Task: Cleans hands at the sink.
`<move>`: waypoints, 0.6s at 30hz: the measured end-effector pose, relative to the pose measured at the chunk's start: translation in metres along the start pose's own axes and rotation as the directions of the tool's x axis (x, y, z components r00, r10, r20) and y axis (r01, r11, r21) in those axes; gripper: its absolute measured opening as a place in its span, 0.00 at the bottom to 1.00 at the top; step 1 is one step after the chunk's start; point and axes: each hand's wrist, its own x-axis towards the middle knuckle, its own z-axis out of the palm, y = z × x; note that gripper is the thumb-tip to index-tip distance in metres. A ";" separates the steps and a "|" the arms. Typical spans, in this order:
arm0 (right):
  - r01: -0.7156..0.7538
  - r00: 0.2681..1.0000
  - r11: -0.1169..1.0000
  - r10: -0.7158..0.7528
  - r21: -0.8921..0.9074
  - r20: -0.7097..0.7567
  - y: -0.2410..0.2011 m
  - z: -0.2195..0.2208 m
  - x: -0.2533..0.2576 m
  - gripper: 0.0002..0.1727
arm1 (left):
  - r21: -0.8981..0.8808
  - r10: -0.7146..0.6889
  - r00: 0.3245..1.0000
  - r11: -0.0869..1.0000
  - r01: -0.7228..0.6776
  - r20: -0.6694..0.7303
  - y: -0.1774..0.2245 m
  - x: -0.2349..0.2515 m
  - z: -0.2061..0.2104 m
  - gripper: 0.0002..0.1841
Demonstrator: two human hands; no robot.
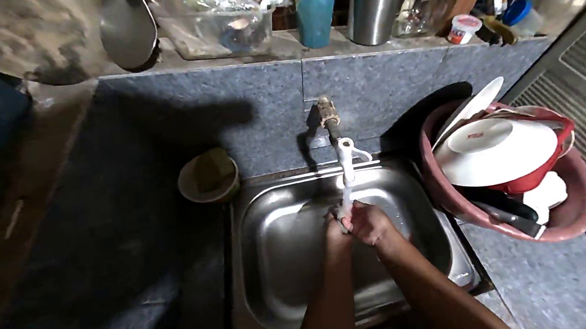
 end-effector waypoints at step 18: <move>0.559 0.829 0.093 -0.038 -0.824 0.558 0.005 0.053 0.030 0.22 | 0.892 0.284 0.959 0.437 -0.115 -0.016 0.133 -0.043 -0.011 0.24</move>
